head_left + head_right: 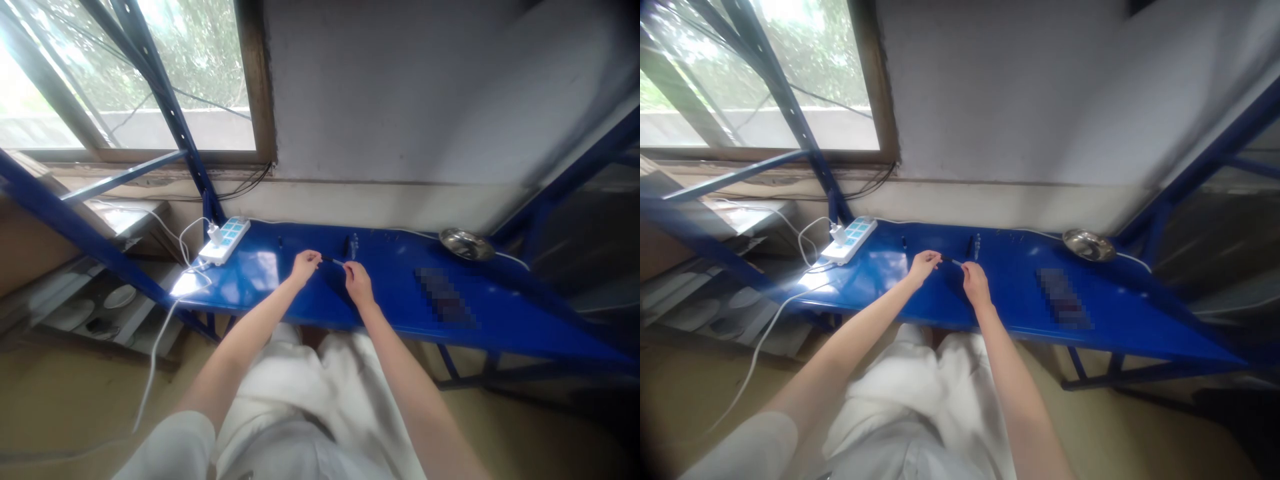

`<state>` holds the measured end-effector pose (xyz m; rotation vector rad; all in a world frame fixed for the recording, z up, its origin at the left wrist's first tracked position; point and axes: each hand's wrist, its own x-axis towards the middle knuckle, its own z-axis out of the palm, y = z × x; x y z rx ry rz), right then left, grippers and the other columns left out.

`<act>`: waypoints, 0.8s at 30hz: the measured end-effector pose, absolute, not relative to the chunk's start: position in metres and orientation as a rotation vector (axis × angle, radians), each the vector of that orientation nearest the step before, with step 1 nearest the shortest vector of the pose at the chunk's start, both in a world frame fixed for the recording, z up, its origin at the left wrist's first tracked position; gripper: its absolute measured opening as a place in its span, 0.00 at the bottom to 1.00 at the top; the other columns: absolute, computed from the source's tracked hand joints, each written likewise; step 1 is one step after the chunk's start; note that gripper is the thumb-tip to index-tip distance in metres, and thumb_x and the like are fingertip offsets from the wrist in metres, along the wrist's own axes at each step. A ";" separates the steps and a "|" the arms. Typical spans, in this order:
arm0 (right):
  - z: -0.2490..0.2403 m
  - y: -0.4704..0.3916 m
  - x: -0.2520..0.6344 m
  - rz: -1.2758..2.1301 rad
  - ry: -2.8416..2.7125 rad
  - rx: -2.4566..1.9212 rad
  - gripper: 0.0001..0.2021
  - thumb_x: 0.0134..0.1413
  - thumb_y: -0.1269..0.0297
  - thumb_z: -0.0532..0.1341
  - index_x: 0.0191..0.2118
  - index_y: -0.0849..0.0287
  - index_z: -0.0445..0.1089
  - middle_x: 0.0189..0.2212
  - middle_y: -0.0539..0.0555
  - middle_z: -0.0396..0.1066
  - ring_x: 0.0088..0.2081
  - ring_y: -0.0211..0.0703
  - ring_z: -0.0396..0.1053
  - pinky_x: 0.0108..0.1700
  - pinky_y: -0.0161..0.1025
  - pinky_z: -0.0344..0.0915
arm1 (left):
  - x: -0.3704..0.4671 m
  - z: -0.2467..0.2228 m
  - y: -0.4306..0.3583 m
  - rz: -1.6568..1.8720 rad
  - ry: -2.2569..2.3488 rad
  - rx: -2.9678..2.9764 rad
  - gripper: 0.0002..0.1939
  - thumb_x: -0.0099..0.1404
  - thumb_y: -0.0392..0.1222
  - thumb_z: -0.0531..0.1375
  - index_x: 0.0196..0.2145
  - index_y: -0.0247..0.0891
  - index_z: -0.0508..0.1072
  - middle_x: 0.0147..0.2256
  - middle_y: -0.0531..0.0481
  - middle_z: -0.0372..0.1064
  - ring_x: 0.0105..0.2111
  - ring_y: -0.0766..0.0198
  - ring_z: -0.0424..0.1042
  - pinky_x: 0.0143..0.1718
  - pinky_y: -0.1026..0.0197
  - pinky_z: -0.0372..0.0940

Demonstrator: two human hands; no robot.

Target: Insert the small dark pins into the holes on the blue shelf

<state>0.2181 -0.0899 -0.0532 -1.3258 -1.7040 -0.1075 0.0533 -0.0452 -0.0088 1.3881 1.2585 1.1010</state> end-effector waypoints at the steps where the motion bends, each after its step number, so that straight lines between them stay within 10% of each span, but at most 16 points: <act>1: -0.053 -0.090 0.218 -0.103 -1.713 -1.328 0.17 0.61 0.60 0.44 0.38 0.60 0.69 0.35 0.60 0.70 0.39 0.44 0.68 0.45 0.43 0.66 | 0.054 -0.008 -0.046 1.075 1.246 1.370 0.06 0.58 0.36 0.57 0.33 0.32 0.71 0.30 0.45 0.72 0.24 0.70 0.67 0.26 0.67 0.63; 12: -0.056 -0.086 0.218 -0.158 -1.725 -1.241 0.15 0.60 0.62 0.47 0.41 0.61 0.69 0.37 0.60 0.72 0.40 0.45 0.70 0.46 0.44 0.67 | 0.055 -0.002 -0.047 0.838 1.107 1.407 0.11 0.51 0.39 0.63 0.32 0.32 0.69 0.26 0.51 0.68 0.22 0.72 0.65 0.18 0.70 0.54; 24: -0.049 -0.091 0.215 -0.040 -1.784 -1.313 0.16 0.59 0.62 0.48 0.48 0.62 0.64 0.37 0.60 0.70 0.36 0.44 0.69 0.40 0.44 0.68 | 0.029 0.092 0.015 0.439 1.429 2.733 0.05 0.55 0.36 0.60 0.32 0.36 0.74 0.39 0.46 0.69 0.43 0.57 0.65 0.46 0.54 0.56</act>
